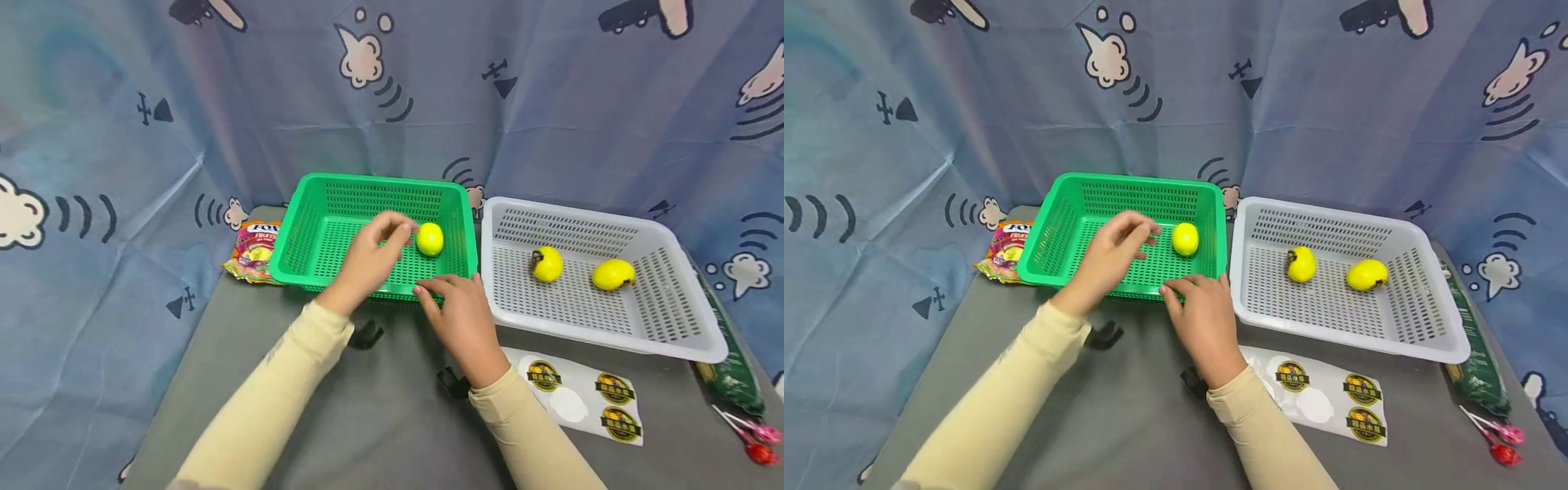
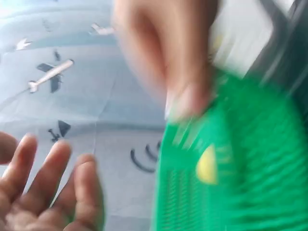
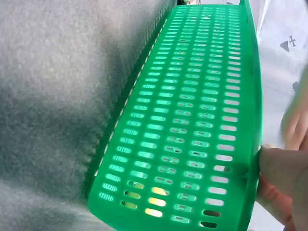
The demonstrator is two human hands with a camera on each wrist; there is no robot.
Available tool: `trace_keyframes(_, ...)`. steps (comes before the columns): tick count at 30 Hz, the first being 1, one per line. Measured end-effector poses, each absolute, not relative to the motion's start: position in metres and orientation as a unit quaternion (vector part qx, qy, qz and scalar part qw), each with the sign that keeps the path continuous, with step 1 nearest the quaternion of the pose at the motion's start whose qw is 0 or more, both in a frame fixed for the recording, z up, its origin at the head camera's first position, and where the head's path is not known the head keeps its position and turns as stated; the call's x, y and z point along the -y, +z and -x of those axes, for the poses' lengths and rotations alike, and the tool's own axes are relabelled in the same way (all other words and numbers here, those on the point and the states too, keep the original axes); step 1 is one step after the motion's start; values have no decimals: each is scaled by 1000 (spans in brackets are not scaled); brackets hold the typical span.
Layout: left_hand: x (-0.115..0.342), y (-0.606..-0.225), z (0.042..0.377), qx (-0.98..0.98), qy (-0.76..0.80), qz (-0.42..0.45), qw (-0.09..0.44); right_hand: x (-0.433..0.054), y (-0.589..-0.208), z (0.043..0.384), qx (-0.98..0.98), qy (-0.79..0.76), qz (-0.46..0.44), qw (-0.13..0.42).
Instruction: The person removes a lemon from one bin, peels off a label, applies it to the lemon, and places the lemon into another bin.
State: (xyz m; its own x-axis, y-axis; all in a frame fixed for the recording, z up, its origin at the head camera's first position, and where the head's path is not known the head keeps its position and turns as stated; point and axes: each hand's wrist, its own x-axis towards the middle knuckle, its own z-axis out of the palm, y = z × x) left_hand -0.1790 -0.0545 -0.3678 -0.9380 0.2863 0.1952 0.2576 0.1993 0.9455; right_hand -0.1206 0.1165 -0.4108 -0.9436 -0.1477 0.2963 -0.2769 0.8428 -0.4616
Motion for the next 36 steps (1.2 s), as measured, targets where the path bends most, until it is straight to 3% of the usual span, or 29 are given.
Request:
trace_keyframes(4,22,-352,255,-857,424,-257,140,-120,-410,120,951,266,-108,114)
trace_keyframes(8,-1,-367,299,-875,221,-332,273,-117,-409,119,952,270,-101,108)
trace_keyframes(12,-3,-380,308,-890,77,-330,303,-114,-409,118,951,268,-104,113)
trace_keyframes(17,8,-391,311,-922,38,-286,260,-116,-408,118,951,263,-108,126)
trace_keyframes(22,20,-399,320,-921,62,-295,248,-119,-410,118,952,261,-103,119)
trace_keyframes(27,42,-376,315,-922,177,-281,201,-117,-413,120,952,266,-107,111)
trace_keyframes(31,58,-339,268,-895,351,-251,109,-119,-412,119,952,267,-102,109)
trace_keyframes(36,87,-321,165,-877,437,-199,14,-120,-411,120,954,261,-102,107)
